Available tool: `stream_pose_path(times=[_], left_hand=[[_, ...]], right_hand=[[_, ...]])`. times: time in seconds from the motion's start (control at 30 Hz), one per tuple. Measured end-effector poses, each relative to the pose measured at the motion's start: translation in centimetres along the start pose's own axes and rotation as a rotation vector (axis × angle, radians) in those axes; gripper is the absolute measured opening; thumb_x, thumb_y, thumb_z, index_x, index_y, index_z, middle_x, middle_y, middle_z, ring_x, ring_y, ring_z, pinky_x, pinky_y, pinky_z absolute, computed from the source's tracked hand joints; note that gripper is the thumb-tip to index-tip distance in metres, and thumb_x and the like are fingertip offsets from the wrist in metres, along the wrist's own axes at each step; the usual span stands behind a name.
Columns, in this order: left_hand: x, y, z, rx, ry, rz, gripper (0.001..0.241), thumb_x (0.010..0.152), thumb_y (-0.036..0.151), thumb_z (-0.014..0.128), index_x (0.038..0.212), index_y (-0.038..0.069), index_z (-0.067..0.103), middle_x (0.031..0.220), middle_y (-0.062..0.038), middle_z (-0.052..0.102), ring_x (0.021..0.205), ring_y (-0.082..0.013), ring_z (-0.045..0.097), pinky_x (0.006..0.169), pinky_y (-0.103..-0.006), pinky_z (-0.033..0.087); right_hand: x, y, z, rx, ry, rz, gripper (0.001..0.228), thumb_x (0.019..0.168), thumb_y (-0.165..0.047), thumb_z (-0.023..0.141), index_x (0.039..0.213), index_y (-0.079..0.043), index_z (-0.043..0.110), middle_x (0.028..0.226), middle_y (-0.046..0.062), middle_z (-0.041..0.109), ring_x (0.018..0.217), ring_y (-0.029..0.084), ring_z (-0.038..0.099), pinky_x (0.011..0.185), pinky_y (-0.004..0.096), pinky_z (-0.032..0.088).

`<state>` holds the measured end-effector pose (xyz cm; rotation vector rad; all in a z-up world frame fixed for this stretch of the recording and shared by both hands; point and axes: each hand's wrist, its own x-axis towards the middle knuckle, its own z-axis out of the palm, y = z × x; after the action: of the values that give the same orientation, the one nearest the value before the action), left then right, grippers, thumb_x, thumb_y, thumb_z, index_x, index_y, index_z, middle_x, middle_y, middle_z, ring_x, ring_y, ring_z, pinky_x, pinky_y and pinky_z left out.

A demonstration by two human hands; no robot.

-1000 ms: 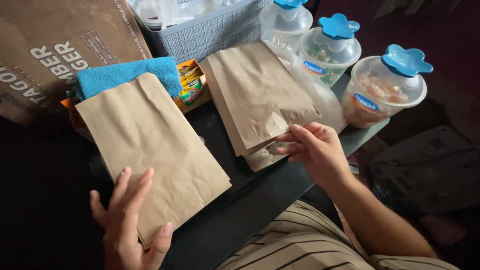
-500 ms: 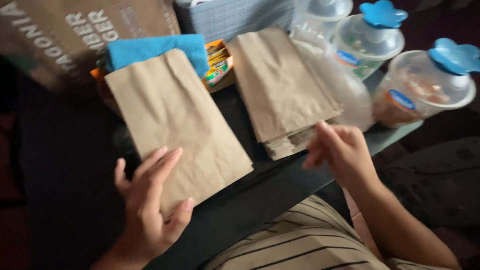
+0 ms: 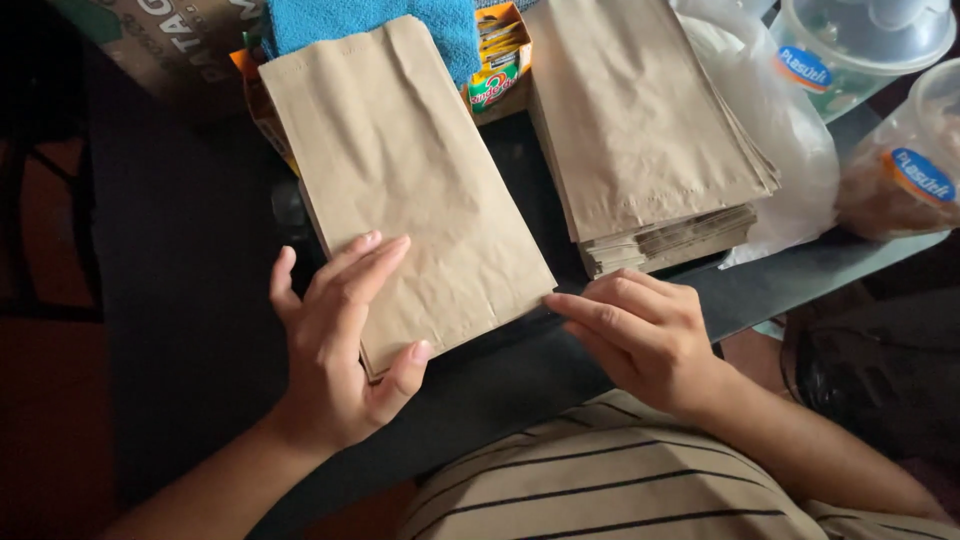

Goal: Sorting and stacking brown paper bags from one pile to another on a table surface.

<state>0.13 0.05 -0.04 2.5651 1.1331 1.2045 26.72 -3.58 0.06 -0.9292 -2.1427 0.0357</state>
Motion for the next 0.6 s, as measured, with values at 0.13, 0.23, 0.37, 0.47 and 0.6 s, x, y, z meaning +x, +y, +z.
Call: stream_pose_path(times=[0.13,0.23,0.37,0.47,0.6], left_hand=[[0.0,-0.1,-0.1,-0.014,0.001,0.008,0.058,0.082,0.037,0.049,0.128,0.001,0.049,0.129,-0.012,0.058,0.126,-0.0271,0.052,0.113,-0.0491,0.012],[0.1,-0.1,-0.2,-0.003,0.013,0.013,0.058,0.083,0.038,0.048,0.127,0.001,0.05,0.127,-0.011,0.06,0.125,-0.0253,0.053,0.111,-0.0476,0.014],[0.1,0.0,-0.2,-0.026,-0.002,0.005,0.058,0.084,0.04,0.044,0.129,0.003,0.048,0.132,-0.013,0.056,0.128,-0.0276,0.051,0.112,-0.0498,0.01],[-0.3,-0.2,0.1,-0.06,-0.008,-0.001,0.06,0.087,0.044,0.042,0.132,0.004,0.043,0.141,-0.018,0.045,0.136,-0.0316,0.042,0.114,-0.054,0.007],[-0.9,-1.0,0.6,-0.101,-0.029,-0.029,0.072,0.085,0.048,0.046,0.139,0.003,0.032,0.152,-0.028,0.024,0.146,-0.0396,0.022,0.115,-0.0595,0.003]], right_hand=[[-0.2,-0.1,0.5,-0.026,0.006,0.035,0.017,0.093,-0.01,0.054,0.106,-0.003,0.063,0.087,0.01,0.055,0.075,0.023,0.056,0.065,0.032,0.047],[-0.1,0.0,0.8,-0.19,-0.003,0.03,0.026,0.091,-0.03,0.058,0.112,-0.015,0.062,0.113,0.014,0.046,0.101,0.035,0.047,0.091,0.047,0.045],[1.8,-1.2,1.1,-0.349,-0.194,-0.194,0.063,0.086,-0.063,0.054,0.117,-0.009,0.062,0.142,0.015,0.04,0.133,0.039,0.035,0.108,0.061,0.02],[2.7,-2.1,1.2,-0.396,-0.341,-0.27,0.084,0.082,-0.073,0.054,0.126,-0.001,0.056,0.147,0.009,0.038,0.137,0.03,0.035,0.106,0.063,0.015],[2.9,-2.2,1.1,-0.21,-0.412,-0.22,0.086,0.083,-0.065,0.05,0.134,0.004,0.044,0.149,0.013,0.032,0.139,0.029,0.032,0.108,0.059,0.023]])
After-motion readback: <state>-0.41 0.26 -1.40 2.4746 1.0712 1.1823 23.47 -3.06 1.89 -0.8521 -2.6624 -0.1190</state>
